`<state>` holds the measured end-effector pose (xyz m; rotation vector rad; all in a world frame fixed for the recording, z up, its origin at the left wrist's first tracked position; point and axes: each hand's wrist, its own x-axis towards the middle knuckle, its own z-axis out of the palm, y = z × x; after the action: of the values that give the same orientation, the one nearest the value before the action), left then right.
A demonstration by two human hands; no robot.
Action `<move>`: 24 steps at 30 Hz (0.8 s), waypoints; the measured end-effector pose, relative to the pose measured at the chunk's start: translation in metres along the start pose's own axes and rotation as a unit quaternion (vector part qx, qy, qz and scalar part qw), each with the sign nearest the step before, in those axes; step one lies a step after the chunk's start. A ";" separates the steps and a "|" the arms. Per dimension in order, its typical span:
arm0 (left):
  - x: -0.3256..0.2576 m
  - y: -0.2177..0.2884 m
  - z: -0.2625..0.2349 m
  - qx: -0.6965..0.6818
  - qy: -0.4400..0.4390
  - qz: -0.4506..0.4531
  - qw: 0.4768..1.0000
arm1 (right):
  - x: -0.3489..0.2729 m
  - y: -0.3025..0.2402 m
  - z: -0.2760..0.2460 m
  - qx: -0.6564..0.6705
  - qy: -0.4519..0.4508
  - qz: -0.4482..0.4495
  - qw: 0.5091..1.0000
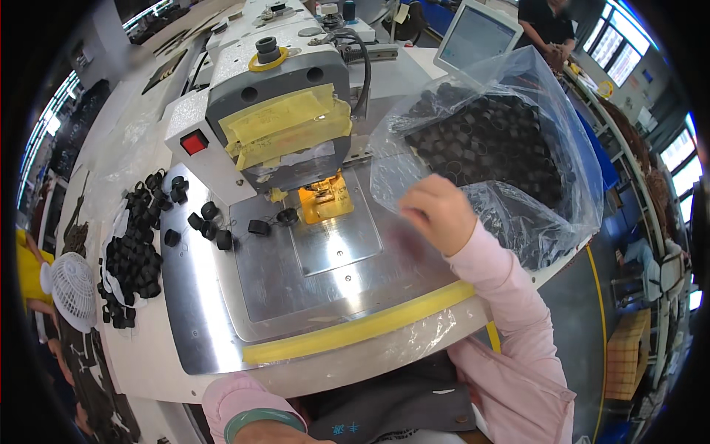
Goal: The person repeatedly retrieves small fabric loops from a plastic bag and the workbench, positions each loop under a sewing machine presser foot, and stitches them.
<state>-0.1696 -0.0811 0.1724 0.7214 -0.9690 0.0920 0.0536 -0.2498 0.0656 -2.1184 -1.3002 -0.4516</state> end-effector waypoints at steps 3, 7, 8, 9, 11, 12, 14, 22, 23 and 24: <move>-0.004 -0.007 -0.011 -0.008 -0.011 0.000 1.000 | -0.007 0.058 -0.032 -0.104 -0.028 0.131 0.986; -0.004 -0.012 -0.006 0.016 0.079 0.046 0.996 | -0.007 0.059 -0.052 -0.176 -0.210 0.217 0.937; -0.002 -0.006 0.000 0.031 0.081 0.046 0.995 | 0.002 0.040 -0.050 -0.139 -0.273 0.241 0.921; -0.001 -0.007 -0.006 0.010 0.044 0.027 0.999 | -0.001 0.031 -0.051 -0.110 -0.334 0.280 0.893; -0.001 -0.009 -0.013 -0.011 0.005 0.004 1.000 | -0.015 0.031 -0.034 -0.165 -0.332 0.223 0.902; -0.002 -0.011 -0.015 -0.008 -0.002 -0.004 1.000 | -0.016 0.029 -0.025 -0.173 -0.303 0.213 0.913; -0.003 -0.009 -0.016 -0.001 -0.007 -0.010 1.000 | -0.018 0.039 -0.007 -0.180 -0.274 0.200 0.923; 0.001 -0.009 -0.009 -0.016 0.022 0.010 1.000 | 0.001 0.096 0.014 -0.259 -0.040 0.201 0.944; 0.000 -0.006 -0.011 -0.010 0.022 0.011 1.000 | 0.005 0.096 0.019 -0.256 -0.037 0.196 0.946; -0.001 -0.003 -0.012 -0.012 0.000 0.008 1.000 | 0.008 0.097 0.024 -0.214 -0.001 0.194 0.958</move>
<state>-0.1603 -0.0754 0.1657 0.6909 -0.9754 0.0941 0.1426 -0.2611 0.0214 -2.6558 -0.8008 -0.5975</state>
